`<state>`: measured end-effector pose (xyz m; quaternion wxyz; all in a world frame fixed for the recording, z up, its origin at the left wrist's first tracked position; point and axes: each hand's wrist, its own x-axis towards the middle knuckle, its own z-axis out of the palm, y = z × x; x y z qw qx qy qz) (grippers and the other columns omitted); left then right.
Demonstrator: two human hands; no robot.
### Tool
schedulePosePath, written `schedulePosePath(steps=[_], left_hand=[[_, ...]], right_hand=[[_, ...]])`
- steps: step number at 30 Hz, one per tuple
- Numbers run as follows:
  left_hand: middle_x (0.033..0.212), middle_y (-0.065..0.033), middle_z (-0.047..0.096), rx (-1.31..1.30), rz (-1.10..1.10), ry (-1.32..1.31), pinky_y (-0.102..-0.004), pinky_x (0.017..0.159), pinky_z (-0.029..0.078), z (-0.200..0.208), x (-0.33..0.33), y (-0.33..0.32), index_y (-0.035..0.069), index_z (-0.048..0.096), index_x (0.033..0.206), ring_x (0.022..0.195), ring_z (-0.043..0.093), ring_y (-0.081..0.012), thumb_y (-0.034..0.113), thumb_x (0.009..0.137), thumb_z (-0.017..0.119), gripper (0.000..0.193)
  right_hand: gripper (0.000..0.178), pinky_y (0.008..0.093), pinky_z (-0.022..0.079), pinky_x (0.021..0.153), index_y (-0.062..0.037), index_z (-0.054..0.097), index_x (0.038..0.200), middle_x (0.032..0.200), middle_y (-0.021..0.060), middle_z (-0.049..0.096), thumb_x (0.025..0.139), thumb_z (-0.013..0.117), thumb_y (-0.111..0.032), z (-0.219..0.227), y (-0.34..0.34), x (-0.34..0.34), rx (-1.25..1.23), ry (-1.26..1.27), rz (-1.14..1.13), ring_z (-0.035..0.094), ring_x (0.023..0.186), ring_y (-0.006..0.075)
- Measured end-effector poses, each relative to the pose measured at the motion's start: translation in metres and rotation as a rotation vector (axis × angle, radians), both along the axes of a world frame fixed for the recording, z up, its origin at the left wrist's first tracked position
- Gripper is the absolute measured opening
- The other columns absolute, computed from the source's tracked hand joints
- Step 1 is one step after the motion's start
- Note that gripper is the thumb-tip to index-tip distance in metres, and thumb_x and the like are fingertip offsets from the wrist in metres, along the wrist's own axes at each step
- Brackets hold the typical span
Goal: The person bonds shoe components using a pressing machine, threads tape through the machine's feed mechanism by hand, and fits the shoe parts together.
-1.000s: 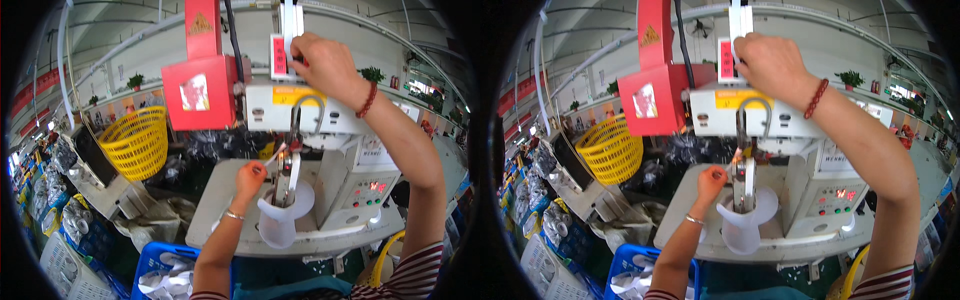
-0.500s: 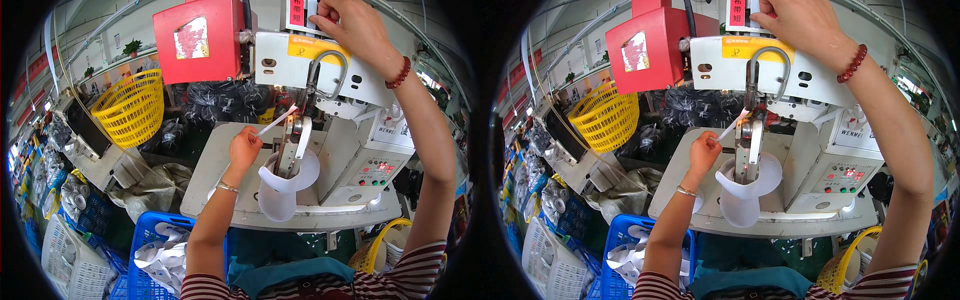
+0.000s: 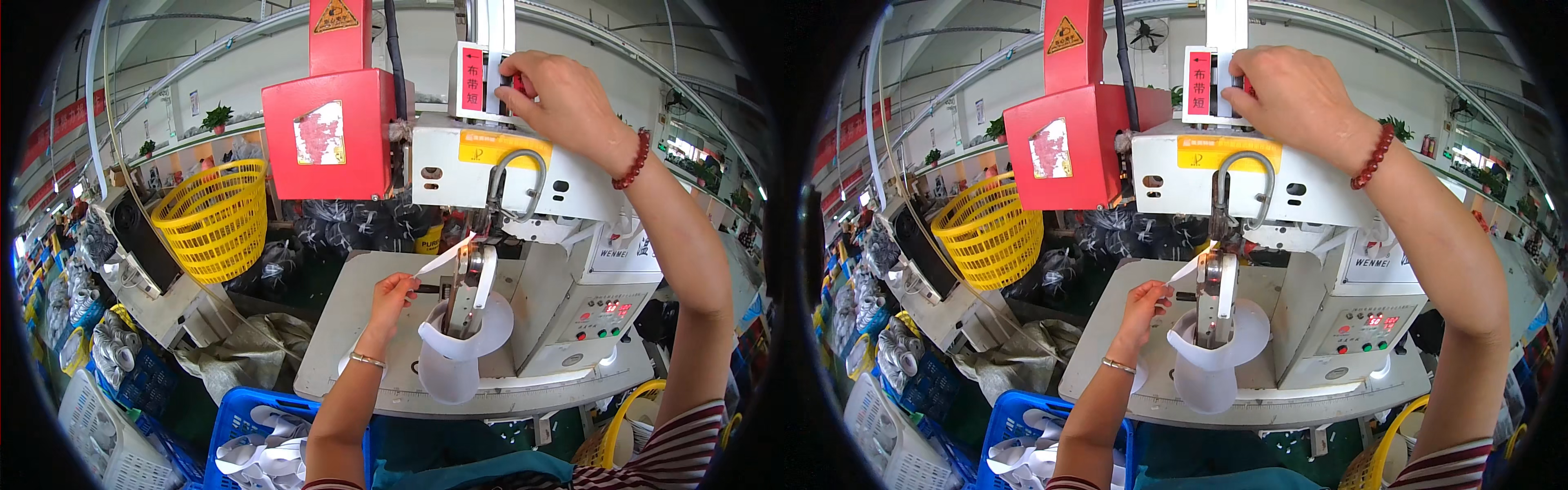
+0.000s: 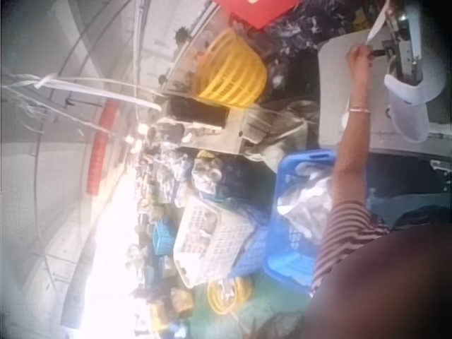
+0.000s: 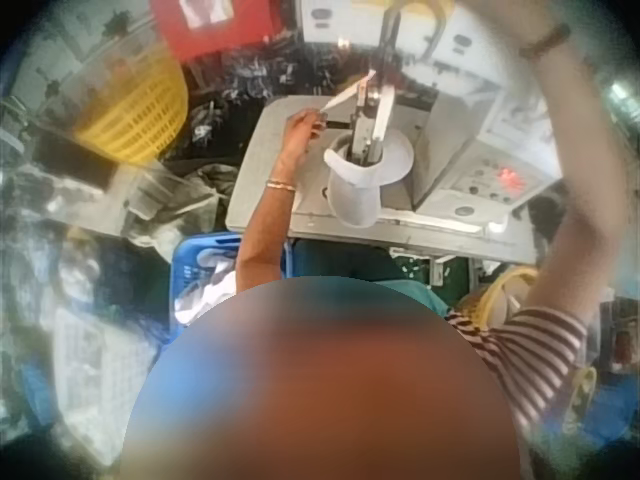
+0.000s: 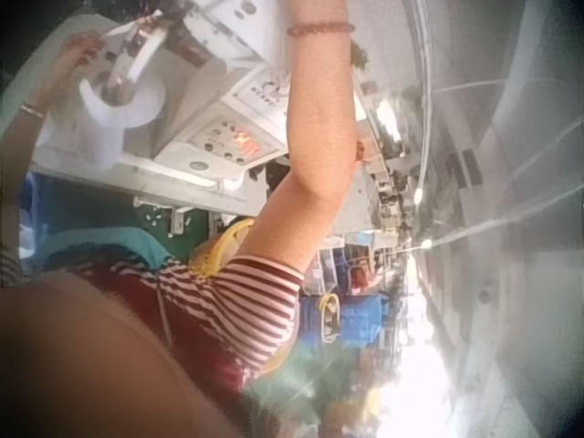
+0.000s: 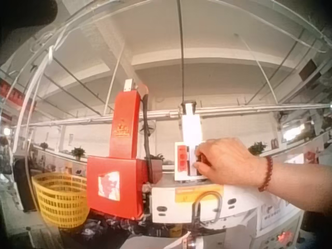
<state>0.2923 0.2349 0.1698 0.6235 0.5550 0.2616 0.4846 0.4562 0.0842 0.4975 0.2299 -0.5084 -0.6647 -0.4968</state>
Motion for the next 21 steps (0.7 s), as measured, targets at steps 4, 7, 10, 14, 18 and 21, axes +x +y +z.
schedulePosePath(steps=[4, 7, 10, 14, 18, 21], left_hand=[[0.078, 0.0009, 0.062, -0.042, -0.03, -0.061, -0.0211, 0.061, 0.042, -0.009, -0.004, 0.001, 0.009, 0.064, 0.081, 0.066, 0.055, -0.0079, 0.019, 0.084, 0.057, 0.012], [0.077, 0.0, 0.063, -0.014, -0.048, -0.076, -0.0205, 0.061, 0.042, -0.012, -0.007, -0.005, 0.008, 0.064, 0.08, 0.064, 0.054, -0.0076, 0.018, 0.086, 0.057, 0.013], [0.077, -0.0011, 0.064, 0.046, -0.036, -0.067, -0.0204, 0.062, 0.043, -0.017, -0.013, -0.015, 0.006, 0.066, 0.082, 0.065, 0.055, -0.0071, 0.018, 0.087, 0.059, 0.015], [0.079, -0.0023, 0.067, 0.216, 0.044, -0.014, -0.0217, 0.065, 0.046, -0.031, -0.023, -0.025, 0.003, 0.069, 0.09, 0.071, 0.058, -0.0077, 0.018, 0.087, 0.061, 0.017], [0.08, -0.003, 0.067, 0.254, 0.029, -0.023, -0.0222, 0.067, 0.048, -0.035, -0.033, -0.034, 0.002, 0.069, 0.094, 0.075, 0.06, -0.0088, 0.018, 0.088, 0.061, 0.018], [0.083, -0.0037, 0.067, 0.073, -0.051, -0.127, -0.0213, 0.065, 0.047, -0.026, -0.032, -0.034, 0.001, 0.068, 0.095, 0.07, 0.058, -0.0078, 0.013, 0.088, 0.06, 0.016]], right_hand=[[0.026, 0.0402, 0.049, 0.063, -0.0035, 0.064, 0.089, 0.074, 0.012, 0.064, 0.081, 0.059, -0.027, 0.002, 0.003, -0.002, 0.028, 0.019, -0.048, 0.062, 0.071, 0.0299], [0.028, 0.04, 0.049, 0.062, -0.0034, 0.063, 0.09, 0.073, 0.0119, 0.064, 0.082, 0.058, -0.03, 0.007, 0.004, -0.003, 0.034, 0.059, -0.045, 0.062, 0.069, 0.0291], [0.032, 0.04, 0.049, 0.06, -0.004, 0.062, 0.094, 0.07, 0.0116, 0.064, 0.082, 0.059, -0.034, 0.012, 0.005, -0.003, 0.018, 0.122, -0.038, 0.063, 0.067, 0.0283], [0.038, 0.0397, 0.049, 0.059, -0.0057, 0.06, 0.1, 0.068, 0.0112, 0.064, 0.081, 0.061, -0.038, 0.017, 0.008, 0.002, 0.089, 0.167, -0.015, 0.063, 0.066, 0.0271], [0.037, 0.0382, 0.049, 0.059, -0.0064, 0.061, 0.1, 0.068, 0.0106, 0.064, 0.08, 0.063, -0.038, 0.016, 0.013, 0.003, 0.119, 0.198, 0.054, 0.063, 0.065, 0.0253], [0.036, 0.0382, 0.048, 0.059, -0.0066, 0.063, 0.097, 0.067, 0.0095, 0.063, 0.08, 0.062, -0.038, 0.019, 0.023, 0.014, 0.005, 0.311, 0.133, 0.062, 0.065, 0.0238]])
